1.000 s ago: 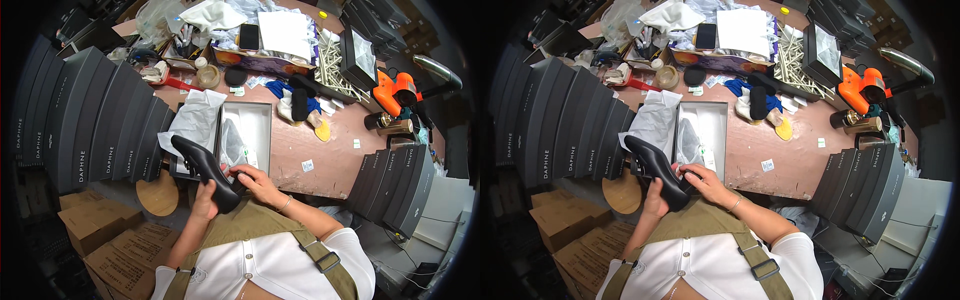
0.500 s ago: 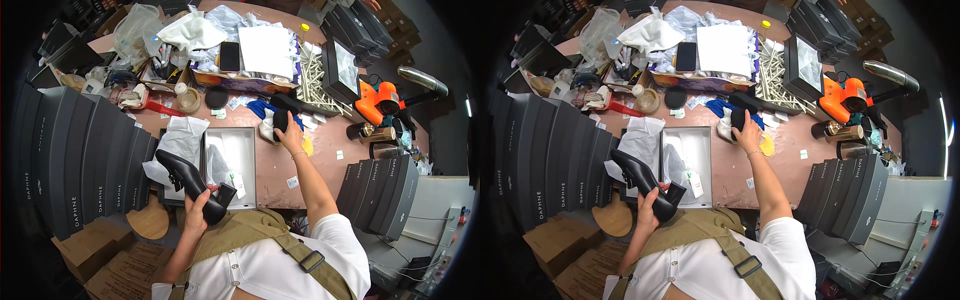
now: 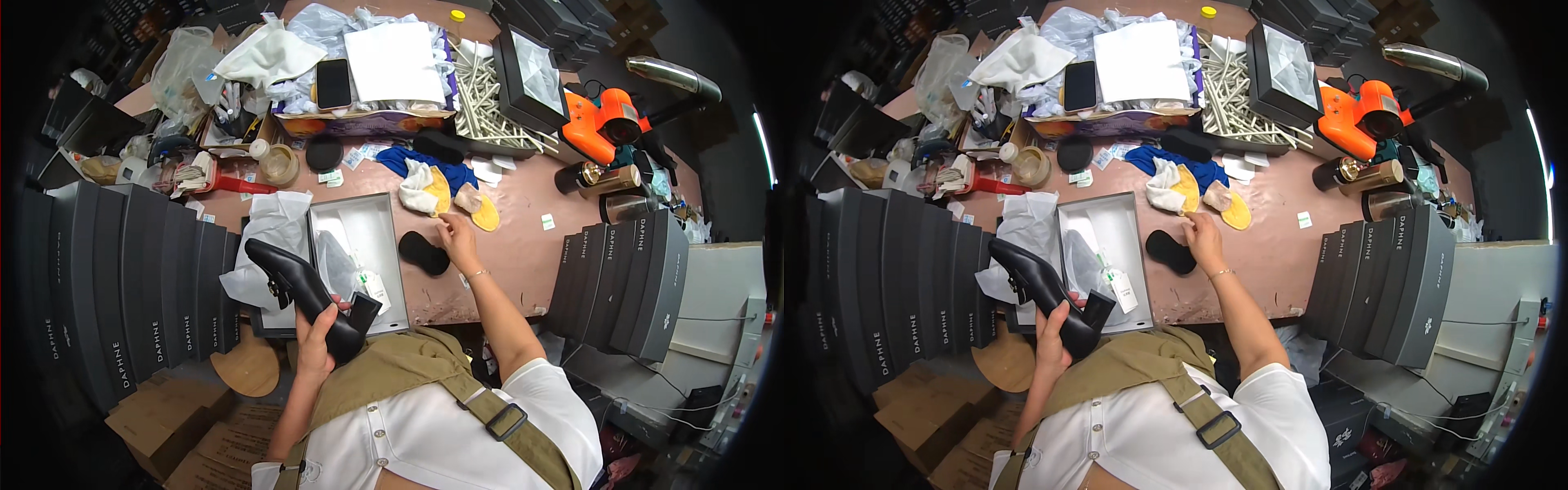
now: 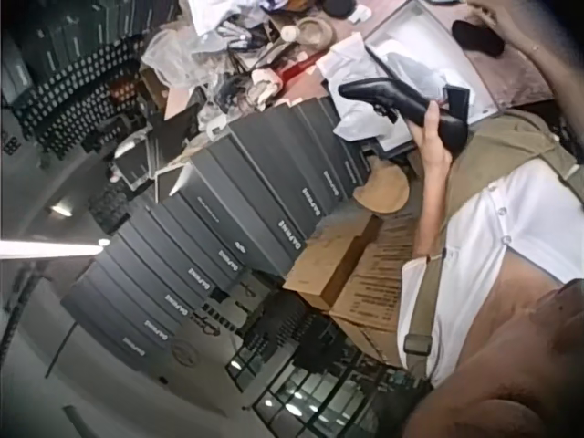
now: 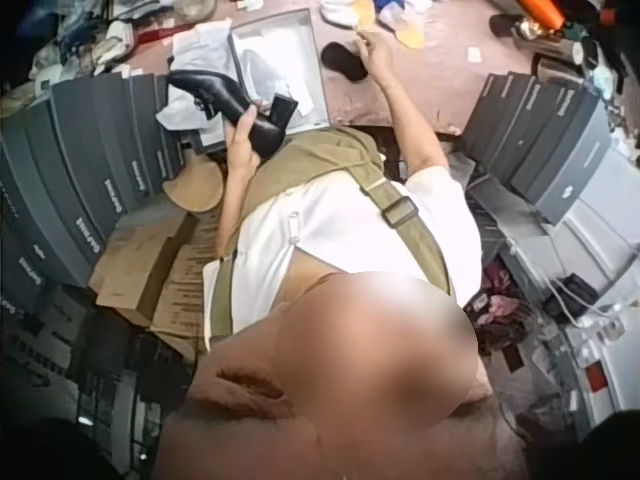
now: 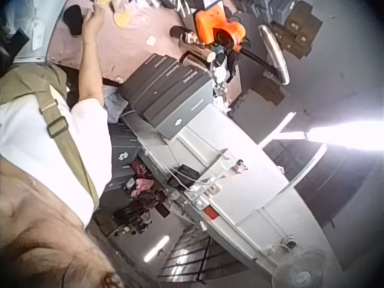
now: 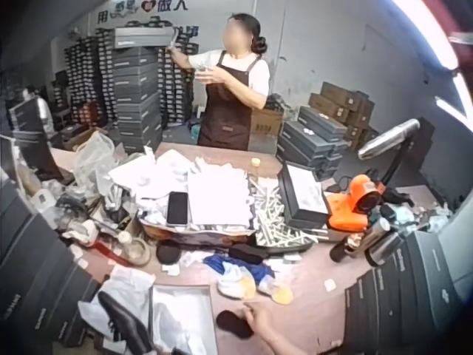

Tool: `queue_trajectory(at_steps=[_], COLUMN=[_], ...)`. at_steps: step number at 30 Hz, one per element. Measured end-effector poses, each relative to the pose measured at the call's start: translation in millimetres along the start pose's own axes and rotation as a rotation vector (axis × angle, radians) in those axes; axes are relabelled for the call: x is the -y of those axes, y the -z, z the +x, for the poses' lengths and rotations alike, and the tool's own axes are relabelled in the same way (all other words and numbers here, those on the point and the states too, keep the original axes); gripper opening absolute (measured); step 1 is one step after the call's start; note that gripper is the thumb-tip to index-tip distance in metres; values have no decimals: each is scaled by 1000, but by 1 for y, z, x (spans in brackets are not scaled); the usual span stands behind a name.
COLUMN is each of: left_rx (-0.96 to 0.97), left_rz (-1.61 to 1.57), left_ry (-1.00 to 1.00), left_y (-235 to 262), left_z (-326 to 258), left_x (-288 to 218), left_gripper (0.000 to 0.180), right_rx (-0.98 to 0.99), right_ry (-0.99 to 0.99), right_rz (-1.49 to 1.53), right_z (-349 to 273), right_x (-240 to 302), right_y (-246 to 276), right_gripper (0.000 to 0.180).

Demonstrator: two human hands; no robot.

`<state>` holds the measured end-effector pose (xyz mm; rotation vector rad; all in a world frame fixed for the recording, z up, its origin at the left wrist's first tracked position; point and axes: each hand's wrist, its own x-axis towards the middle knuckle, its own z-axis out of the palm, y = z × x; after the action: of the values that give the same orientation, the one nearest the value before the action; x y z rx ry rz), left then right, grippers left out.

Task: The person is inspecting a pair of black high-heeled shoes, cleaning them with a cloth, and then packing them into a shoe box with protective wrapping.

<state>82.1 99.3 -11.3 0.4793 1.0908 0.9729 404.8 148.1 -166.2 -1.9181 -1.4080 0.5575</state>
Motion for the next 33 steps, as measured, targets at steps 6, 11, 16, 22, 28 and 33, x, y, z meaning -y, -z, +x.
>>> queue_trajectory(at_steps=[6, 11, 16, 22, 28, 33], left_rx=[-42, -97, -100, -67, -110, -183], left_rz=[-51, -109, -92, -229, -169, -128], left_ry=[41, -29, -85, -1, -183, -215], left_y=[-13, -11, 1, -10, -5, 3], left_z=[-12, -17, -12, -6, -37, -59], left_x=[-2, 0, 3, 1, 1, 22], left_gripper=[44, 43, 39, 40, 39, 46], right_rx=[87, 17, 219, 496, 858, 795], right_ry=[-36, 18, 132, -52, -166, 251], right_rz=[-232, 19, 330, 937, 1028, 653], right_z=[41, 49, 59, 24, -49, -98], right_x=[-14, -31, 33, 122, 168, 205], right_y=[-22, -17, 65, 98, 88, 65], right_gripper=[24, 17, 12, 11, 12, 17])
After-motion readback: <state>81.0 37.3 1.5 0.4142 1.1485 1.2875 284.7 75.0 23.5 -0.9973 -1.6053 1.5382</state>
